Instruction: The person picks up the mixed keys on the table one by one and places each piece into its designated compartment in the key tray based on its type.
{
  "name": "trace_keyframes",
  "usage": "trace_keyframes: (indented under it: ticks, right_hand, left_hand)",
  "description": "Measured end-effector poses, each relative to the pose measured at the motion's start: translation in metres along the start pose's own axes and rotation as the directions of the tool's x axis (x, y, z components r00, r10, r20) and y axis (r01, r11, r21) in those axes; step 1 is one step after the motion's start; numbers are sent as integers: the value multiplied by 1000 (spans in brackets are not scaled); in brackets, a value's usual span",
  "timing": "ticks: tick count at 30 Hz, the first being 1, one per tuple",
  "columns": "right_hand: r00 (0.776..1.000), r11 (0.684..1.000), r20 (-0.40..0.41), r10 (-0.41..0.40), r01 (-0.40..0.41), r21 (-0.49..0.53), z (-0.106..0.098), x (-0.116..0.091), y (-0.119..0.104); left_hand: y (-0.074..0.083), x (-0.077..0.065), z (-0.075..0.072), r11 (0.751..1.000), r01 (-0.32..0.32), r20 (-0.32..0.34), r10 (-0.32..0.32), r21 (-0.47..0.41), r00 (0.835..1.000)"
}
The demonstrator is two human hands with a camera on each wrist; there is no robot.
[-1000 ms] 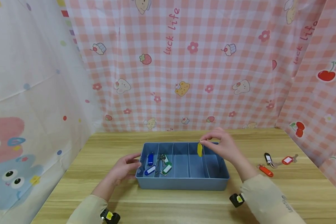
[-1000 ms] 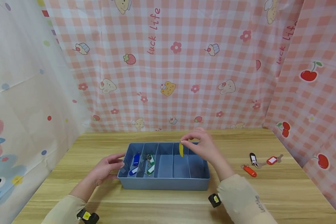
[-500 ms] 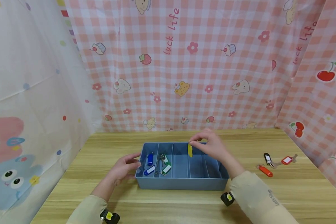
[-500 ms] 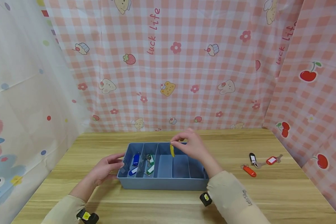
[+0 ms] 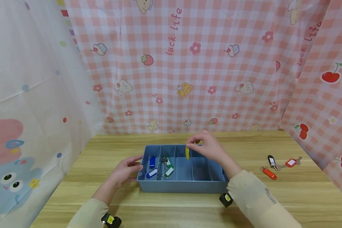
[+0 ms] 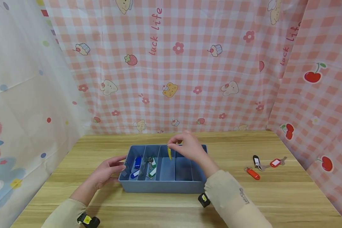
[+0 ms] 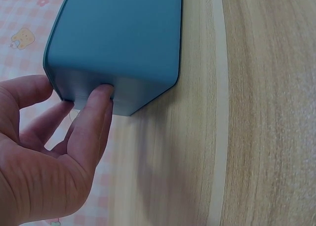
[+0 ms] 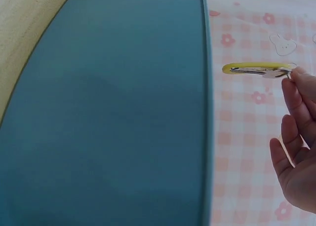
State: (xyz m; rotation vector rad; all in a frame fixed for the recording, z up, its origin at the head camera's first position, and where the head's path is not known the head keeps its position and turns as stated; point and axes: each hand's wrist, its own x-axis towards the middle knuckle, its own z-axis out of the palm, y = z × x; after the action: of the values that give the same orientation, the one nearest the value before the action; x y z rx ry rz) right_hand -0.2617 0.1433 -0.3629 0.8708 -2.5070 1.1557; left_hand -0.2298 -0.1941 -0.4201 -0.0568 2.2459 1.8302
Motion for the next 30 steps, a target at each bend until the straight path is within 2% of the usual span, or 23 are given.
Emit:
trace_keyframes:
  ticks: [6,13,21,30]
  right_hand:
    - [996,999,73,45,-45,0,2,5,-2]
    - [989,999,136,53,-54,3,5,9,1]
    - [972,992,209,106,-118,49,7,10,-1]
    - [955,988,269,126,-144,48,12,11,1]
  left_hand:
    - [1,-1,0,1000,9,-4,-9,-7,1000]
    - [1,0,0,1000,5,-3,-5,-9,1000]
    - [0,0,0,1000,5,-8,-6,-5,1000]
    - [1,-1,0,1000,-2,2,2,4,1000]
